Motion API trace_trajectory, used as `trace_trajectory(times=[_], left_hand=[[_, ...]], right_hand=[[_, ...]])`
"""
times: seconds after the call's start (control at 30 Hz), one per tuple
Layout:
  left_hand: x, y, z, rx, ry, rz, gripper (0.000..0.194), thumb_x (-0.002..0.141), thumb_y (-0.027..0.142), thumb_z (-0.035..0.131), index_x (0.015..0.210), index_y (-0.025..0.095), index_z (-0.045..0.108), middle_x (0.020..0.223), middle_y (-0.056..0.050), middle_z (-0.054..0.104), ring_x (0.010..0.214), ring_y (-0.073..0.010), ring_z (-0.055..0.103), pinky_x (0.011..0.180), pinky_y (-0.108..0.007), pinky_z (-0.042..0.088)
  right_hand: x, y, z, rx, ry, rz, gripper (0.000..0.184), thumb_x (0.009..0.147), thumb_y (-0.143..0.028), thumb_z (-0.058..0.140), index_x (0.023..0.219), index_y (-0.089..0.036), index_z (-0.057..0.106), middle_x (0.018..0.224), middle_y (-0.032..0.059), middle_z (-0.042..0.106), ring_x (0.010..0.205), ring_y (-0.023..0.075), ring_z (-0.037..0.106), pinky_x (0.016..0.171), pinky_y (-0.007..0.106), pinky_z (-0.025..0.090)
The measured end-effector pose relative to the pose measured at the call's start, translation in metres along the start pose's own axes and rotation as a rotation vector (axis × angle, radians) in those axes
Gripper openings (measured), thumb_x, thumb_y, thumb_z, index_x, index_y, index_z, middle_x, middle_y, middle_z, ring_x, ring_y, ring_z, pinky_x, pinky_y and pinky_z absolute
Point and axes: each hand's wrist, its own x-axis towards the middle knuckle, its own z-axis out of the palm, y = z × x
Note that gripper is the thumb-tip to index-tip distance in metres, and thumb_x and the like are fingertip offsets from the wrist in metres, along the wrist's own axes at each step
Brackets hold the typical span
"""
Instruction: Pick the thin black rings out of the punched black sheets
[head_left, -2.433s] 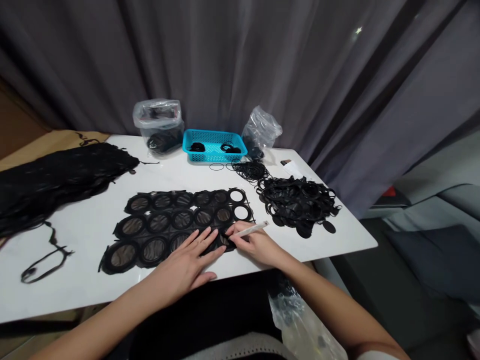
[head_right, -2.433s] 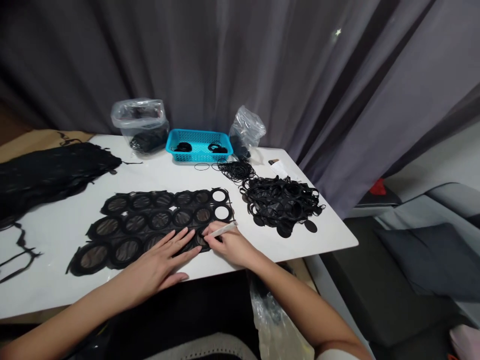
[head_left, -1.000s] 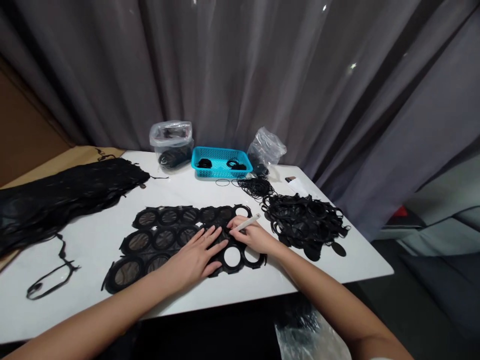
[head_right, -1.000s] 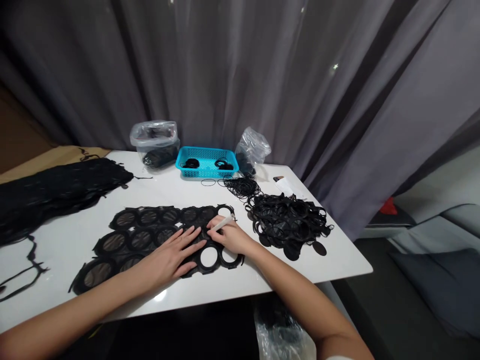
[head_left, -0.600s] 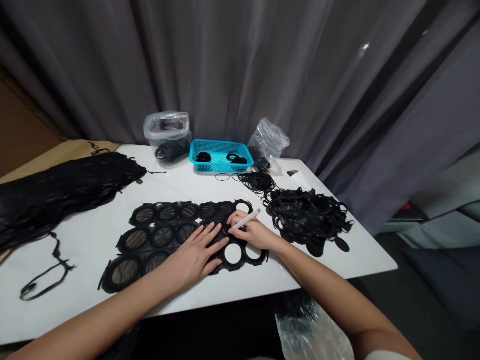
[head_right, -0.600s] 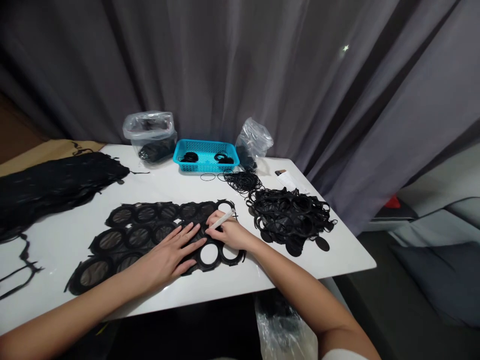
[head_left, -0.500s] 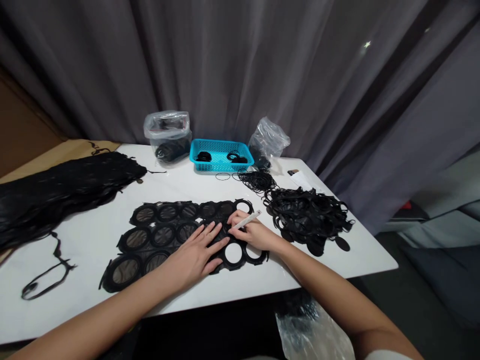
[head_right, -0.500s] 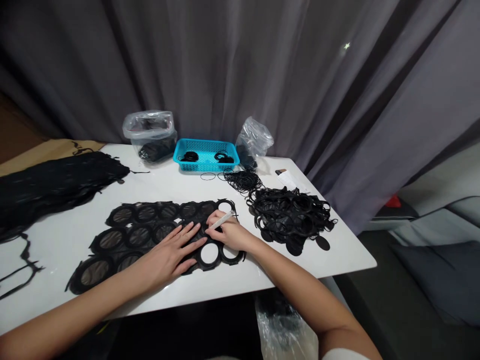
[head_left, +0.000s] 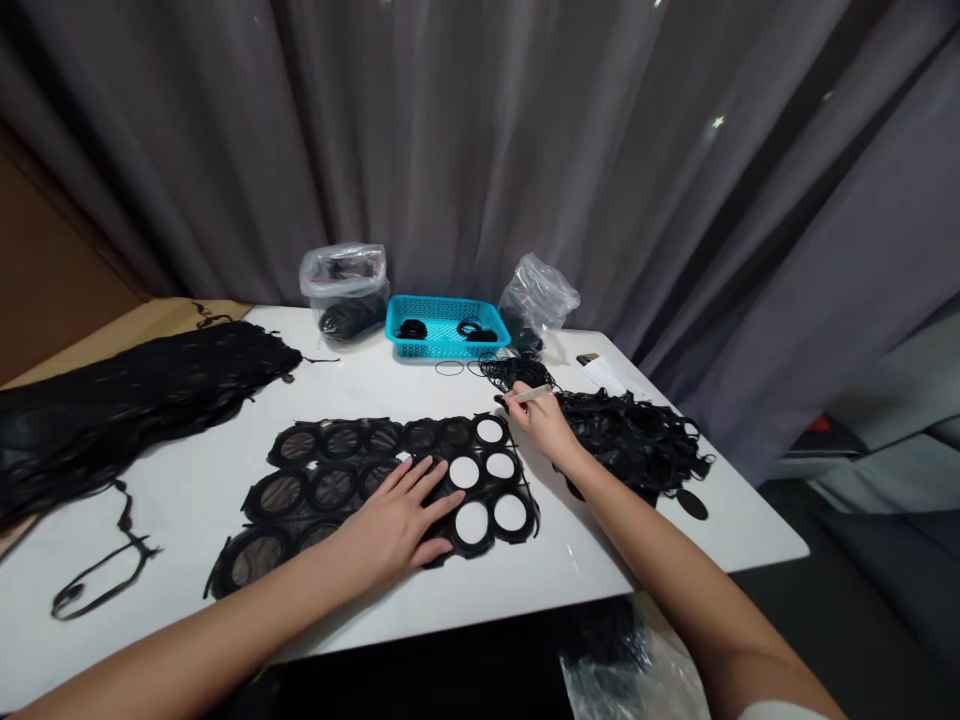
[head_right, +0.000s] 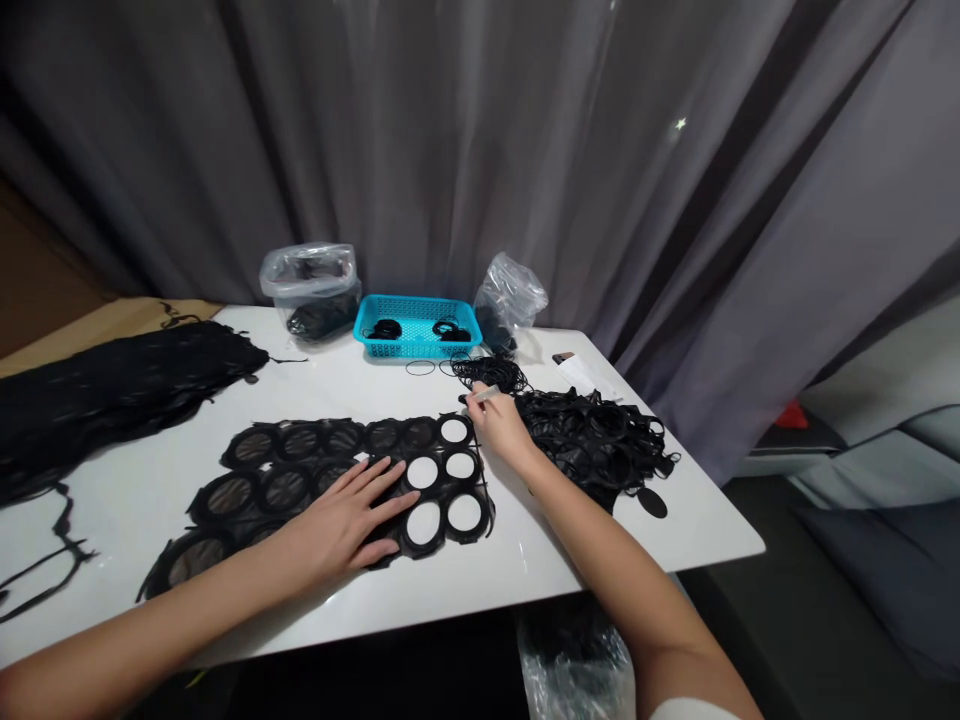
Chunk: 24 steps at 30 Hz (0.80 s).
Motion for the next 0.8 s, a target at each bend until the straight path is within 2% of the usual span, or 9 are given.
trace_trajectory(times=[0.1, 0.2, 0.27, 0.47, 0.8], left_hand=[[0.016, -0.013, -0.004, -0.002, 0.029, -0.037, 0.049, 0.099, 0.047, 0.055, 0.141, 0.021, 0.053, 0.149, -0.016, 0.051, 0.139, -0.0327, 0.047, 0.115, -0.052, 0.036], [0.027, -0.03, 0.003, -0.003, 0.047, -0.073, 0.054, 0.099, 0.043, 0.056, 0.144, 0.015, 0.05, 0.153, -0.021, 0.044, 0.143, -0.0354, 0.041, 0.115, -0.054, 0.036], [0.028, -0.037, 0.01, -0.028, 0.052, -0.066, 0.055, 0.099, 0.044, 0.055, 0.146, 0.018, 0.048, 0.156, -0.02, 0.04, 0.146, -0.0354, 0.036, 0.116, -0.055, 0.035], [0.022, -0.04, 0.015, -0.072, 0.028, -0.071, 0.055, 0.099, 0.044, 0.056, 0.149, 0.025, 0.045, 0.161, -0.016, 0.032, 0.149, -0.0347, 0.029, 0.119, -0.054, 0.031], [0.025, -0.039, 0.014, -0.054, 0.009, -0.065, 0.054, 0.099, 0.044, 0.055, 0.149, 0.025, 0.046, 0.161, -0.017, 0.033, 0.149, -0.0349, 0.028, 0.118, -0.055, 0.031]], right_hand=[[0.014, -0.003, 0.015, 0.062, -0.152, -0.133, 0.018, 0.096, -0.024, 0.047, 0.081, -0.019, 0.055, 0.079, 0.0009, 0.06, 0.072, 0.0147, 0.053, 0.07, 0.026, 0.038], [0.017, -0.007, 0.038, 0.127, -0.309, -0.237, 0.014, 0.095, -0.021, 0.049, 0.085, -0.019, 0.058, 0.087, 0.0025, 0.063, 0.082, 0.0159, 0.056, 0.078, 0.027, 0.042], [0.017, -0.007, 0.047, 0.159, -0.359, -0.243, 0.011, 0.095, -0.02, 0.052, 0.087, -0.019, 0.059, 0.09, 0.0031, 0.063, 0.086, 0.0167, 0.057, 0.082, 0.029, 0.043], [0.015, -0.001, 0.043, 0.233, -0.443, -0.185, 0.011, 0.094, -0.024, 0.056, 0.084, -0.02, 0.06, 0.108, 0.0056, 0.06, 0.098, 0.0188, 0.058, 0.093, 0.033, 0.044], [0.015, -0.002, 0.041, 0.283, -0.471, -0.142, 0.018, 0.095, -0.027, 0.056, 0.079, -0.019, 0.057, 0.109, 0.0045, 0.058, 0.093, 0.017, 0.057, 0.085, 0.03, 0.045]])
